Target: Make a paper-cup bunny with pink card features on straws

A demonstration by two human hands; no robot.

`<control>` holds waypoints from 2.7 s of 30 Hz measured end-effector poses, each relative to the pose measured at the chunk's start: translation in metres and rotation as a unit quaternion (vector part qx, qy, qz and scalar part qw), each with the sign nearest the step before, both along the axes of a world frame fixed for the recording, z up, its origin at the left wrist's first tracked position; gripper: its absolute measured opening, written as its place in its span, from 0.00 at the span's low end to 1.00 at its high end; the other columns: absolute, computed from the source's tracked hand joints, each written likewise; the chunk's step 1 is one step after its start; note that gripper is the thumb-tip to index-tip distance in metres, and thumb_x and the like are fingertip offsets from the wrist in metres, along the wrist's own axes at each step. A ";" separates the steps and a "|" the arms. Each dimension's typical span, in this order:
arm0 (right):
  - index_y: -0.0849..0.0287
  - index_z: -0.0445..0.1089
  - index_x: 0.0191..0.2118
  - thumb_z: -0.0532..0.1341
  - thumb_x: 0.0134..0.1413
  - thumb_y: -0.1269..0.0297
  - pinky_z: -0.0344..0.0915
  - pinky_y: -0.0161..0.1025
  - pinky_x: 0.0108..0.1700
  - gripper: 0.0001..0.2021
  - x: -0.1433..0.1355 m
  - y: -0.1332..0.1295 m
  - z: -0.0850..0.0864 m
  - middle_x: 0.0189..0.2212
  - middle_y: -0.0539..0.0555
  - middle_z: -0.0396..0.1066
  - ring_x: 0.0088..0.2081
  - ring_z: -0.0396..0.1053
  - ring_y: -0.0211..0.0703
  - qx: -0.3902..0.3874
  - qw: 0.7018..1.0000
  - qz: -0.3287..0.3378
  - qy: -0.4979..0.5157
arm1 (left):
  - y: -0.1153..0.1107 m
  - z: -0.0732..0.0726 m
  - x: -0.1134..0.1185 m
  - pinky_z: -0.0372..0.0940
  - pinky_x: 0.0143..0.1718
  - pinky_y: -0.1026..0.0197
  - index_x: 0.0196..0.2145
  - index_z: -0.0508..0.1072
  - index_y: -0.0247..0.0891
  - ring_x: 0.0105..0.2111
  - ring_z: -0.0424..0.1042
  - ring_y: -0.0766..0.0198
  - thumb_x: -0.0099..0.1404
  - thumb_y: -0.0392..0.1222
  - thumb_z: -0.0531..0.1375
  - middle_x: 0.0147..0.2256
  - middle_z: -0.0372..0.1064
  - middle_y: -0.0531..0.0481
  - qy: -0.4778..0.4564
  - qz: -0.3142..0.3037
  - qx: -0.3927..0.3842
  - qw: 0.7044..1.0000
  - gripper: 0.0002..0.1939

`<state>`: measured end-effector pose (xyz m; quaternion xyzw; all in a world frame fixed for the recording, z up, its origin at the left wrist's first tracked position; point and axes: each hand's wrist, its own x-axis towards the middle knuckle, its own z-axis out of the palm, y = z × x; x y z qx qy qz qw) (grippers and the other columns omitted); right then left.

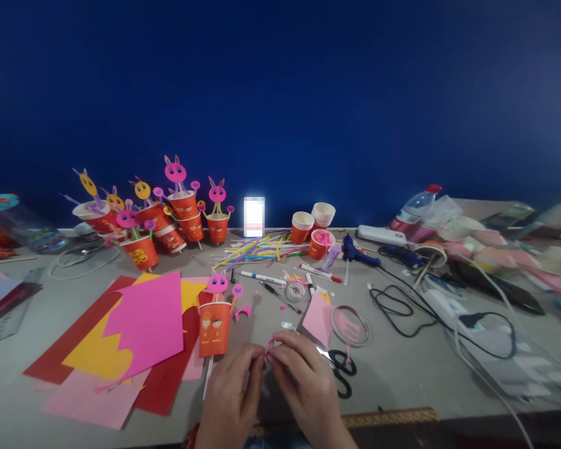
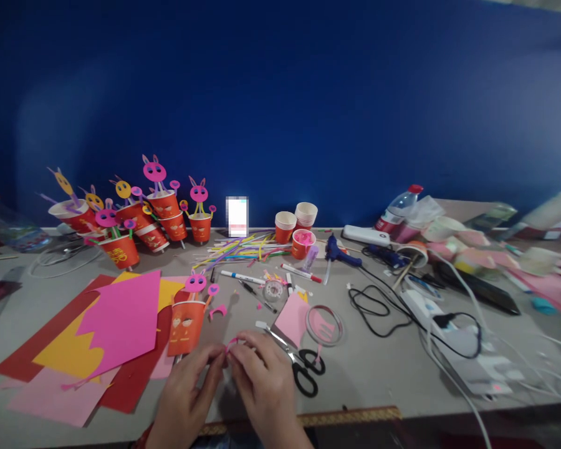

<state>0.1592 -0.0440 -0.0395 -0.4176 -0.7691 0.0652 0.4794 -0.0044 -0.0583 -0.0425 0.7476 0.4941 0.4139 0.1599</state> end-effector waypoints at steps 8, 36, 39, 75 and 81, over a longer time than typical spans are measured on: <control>0.56 0.72 0.43 0.58 0.61 0.76 0.74 0.41 0.41 0.10 -0.001 0.002 0.007 0.39 0.57 0.77 0.40 0.76 0.46 0.006 1.000 0.024 -0.003 | -0.001 0.007 0.002 0.67 0.34 0.62 0.44 0.68 0.43 0.34 0.76 0.61 0.71 0.35 0.50 0.34 0.75 0.51 0.042 0.005 0.041 0.998 0.09; 0.56 0.69 0.40 0.59 0.60 0.73 0.74 0.41 0.40 0.06 0.001 0.004 0.009 0.35 0.56 0.77 0.39 0.76 0.46 0.002 1.000 0.028 -0.010 | -0.003 0.012 0.000 0.67 0.34 0.62 0.41 0.67 0.43 0.32 0.75 0.61 0.72 0.35 0.50 0.32 0.74 0.51 0.034 -0.025 -0.009 0.999 0.08; 0.56 0.69 0.40 0.59 0.60 0.73 0.75 0.40 0.39 0.06 0.002 0.003 0.011 0.36 0.56 0.77 0.38 0.76 0.45 -0.006 0.999 0.038 -0.014 | -0.002 0.014 0.000 0.67 0.33 0.62 0.42 0.67 0.42 0.32 0.76 0.60 0.72 0.34 0.49 0.32 0.74 0.50 0.046 -0.021 0.021 0.999 0.08; 0.56 0.70 0.41 0.58 0.60 0.74 0.75 0.39 0.38 0.07 0.007 0.006 0.022 0.34 0.56 0.78 0.36 0.77 0.45 -0.014 0.997 0.071 -0.029 | -0.004 0.019 0.000 0.66 0.32 0.62 0.40 0.66 0.42 0.30 0.74 0.61 0.72 0.34 0.49 0.30 0.72 0.51 0.053 -0.027 0.015 0.998 0.08; 0.56 0.69 0.38 0.57 0.57 0.76 0.75 0.39 0.36 0.09 0.001 0.009 0.019 0.32 0.55 0.78 0.33 0.76 0.44 0.024 0.998 0.049 -0.031 | -0.003 0.019 0.000 0.65 0.32 0.62 0.40 0.66 0.42 0.30 0.74 0.62 0.72 0.34 0.49 0.30 0.71 0.52 0.044 -0.033 -0.006 0.998 0.07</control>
